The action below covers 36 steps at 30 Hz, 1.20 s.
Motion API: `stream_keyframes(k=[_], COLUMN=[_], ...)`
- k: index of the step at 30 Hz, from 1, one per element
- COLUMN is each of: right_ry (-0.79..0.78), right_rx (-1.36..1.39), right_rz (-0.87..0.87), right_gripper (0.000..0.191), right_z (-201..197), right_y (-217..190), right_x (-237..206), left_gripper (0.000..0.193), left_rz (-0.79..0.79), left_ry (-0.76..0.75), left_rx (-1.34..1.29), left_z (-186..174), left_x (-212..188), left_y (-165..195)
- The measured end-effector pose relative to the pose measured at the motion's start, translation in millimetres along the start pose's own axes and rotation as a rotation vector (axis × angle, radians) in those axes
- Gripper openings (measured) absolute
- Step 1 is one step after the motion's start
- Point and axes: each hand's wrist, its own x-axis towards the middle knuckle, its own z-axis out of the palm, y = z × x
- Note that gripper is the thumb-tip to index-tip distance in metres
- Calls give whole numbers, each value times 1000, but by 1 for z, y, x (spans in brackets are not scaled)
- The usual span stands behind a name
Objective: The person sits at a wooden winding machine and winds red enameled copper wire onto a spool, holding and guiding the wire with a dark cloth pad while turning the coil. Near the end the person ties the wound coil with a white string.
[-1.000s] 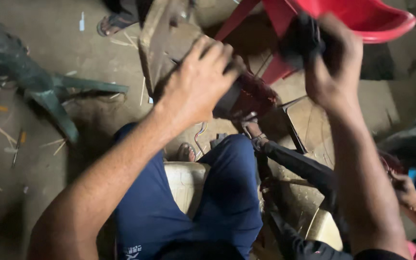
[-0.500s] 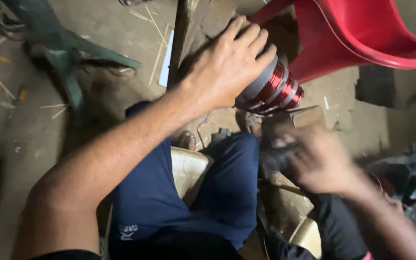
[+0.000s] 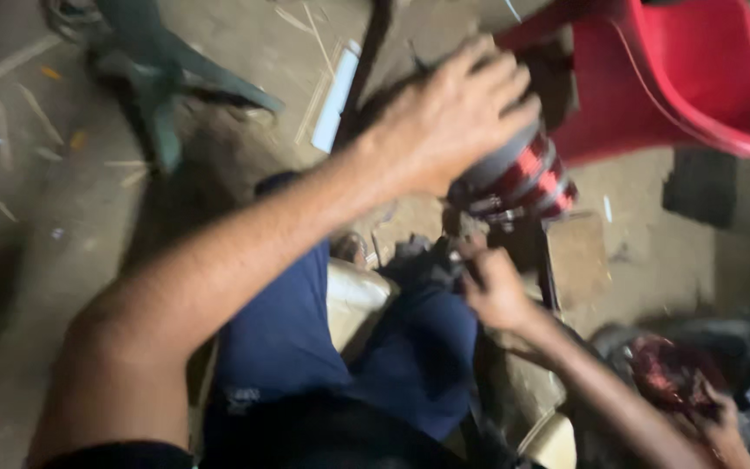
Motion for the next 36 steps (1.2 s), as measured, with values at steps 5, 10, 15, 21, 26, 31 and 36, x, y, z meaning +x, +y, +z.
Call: stream_keyframes(k=[5, 10, 15, 21, 26, 31, 36], right_ry=[245, 298, -98, -238, 340, 195, -77], right_rx=[-627, -446, 48, 96, -449, -347, 204], right_rz=[-549, -16, 81, 59, -204, -138, 110], right_gripper=[34, 11, 31, 48, 18, 17, 35], right_z=[-209, -159, 16, -128, -242, -81, 44], right_y=[-2, 38, -1, -11, 22, 36, 12], right_x=[10, 118, 69, -21, 66, 124, 38], left_gripper=[75, 82, 89, 91, 85, 82, 85], left_rz=[1, 51, -10, -19, 39, -3, -51], left_ry=[112, 21, 66, -55, -32, 56, -13], left_rx=[-41, -27, -2, -5, 19, 13, 56], left_z=[6, 0, -5, -2, -4, -12, -14], left_x=[14, 2, -1, 23, 19, -4, 4], left_y=[9, 20, 4, 3, 16, 16, 1])
